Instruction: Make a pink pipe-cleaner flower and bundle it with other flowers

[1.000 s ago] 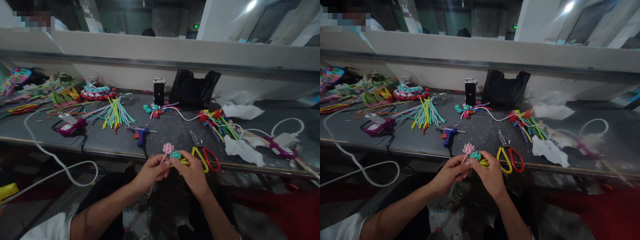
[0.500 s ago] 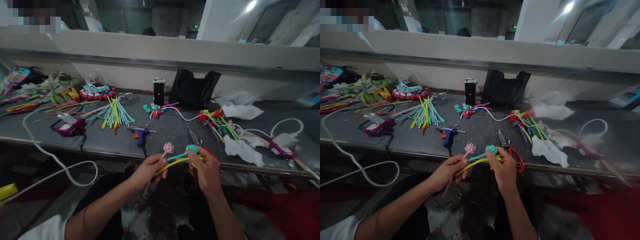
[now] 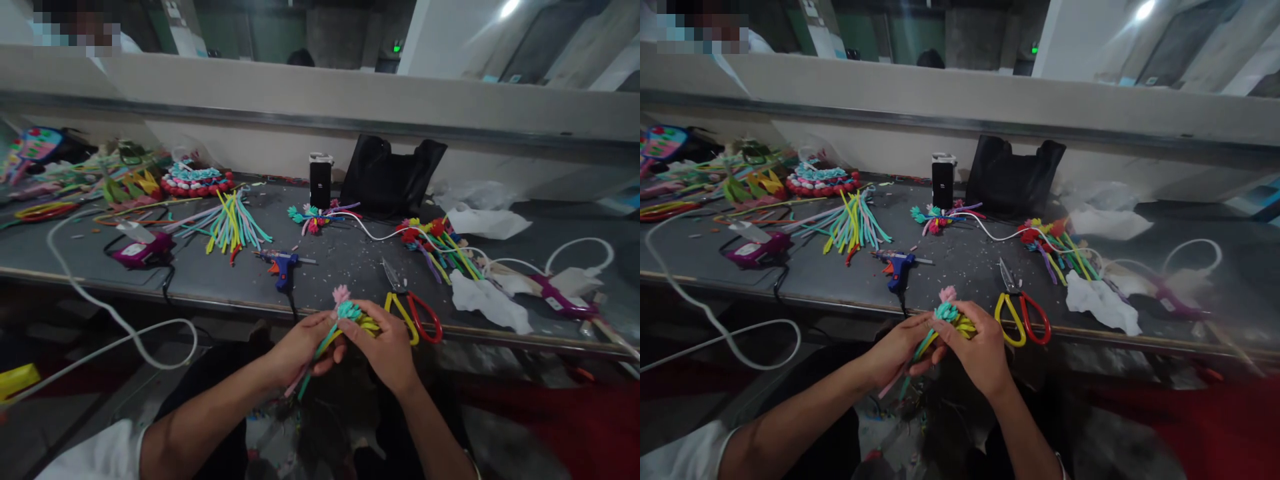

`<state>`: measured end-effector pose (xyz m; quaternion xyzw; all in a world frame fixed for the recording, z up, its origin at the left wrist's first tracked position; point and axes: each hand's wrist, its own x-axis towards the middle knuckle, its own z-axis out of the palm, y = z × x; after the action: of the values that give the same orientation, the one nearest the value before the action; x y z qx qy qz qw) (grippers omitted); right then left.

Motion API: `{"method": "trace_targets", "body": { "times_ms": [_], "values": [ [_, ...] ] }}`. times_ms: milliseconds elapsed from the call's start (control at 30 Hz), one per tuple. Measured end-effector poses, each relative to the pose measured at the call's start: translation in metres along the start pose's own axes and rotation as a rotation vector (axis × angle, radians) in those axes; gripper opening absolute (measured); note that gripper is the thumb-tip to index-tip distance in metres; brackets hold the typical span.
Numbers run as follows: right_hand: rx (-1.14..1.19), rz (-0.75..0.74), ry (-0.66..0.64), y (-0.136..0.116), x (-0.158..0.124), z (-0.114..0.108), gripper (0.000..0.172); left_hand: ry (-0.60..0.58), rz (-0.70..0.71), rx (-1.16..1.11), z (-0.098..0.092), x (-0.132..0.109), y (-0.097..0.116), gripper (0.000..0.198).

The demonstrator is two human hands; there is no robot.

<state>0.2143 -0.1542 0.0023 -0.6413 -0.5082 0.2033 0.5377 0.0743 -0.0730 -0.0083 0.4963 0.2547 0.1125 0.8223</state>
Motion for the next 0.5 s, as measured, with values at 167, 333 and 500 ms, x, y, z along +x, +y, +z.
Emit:
{"method": "trace_targets", "body": {
  "times_ms": [167, 333, 500],
  "values": [
    [-0.029, -0.013, -0.067, 0.005, 0.002, 0.004, 0.027, -0.043, -0.044, 0.049, 0.0, -0.006, -0.001, 0.06],
    [-0.081, -0.148, -0.154, 0.003, -0.001, 0.001, 0.039, -0.103, 0.069, 0.162, -0.011, -0.009, 0.0, 0.054],
    [0.011, -0.162, -0.132, -0.001, -0.008, 0.0, 0.055, -0.099, 0.088, 0.273, -0.008, -0.013, 0.004, 0.045]
  ]
}}
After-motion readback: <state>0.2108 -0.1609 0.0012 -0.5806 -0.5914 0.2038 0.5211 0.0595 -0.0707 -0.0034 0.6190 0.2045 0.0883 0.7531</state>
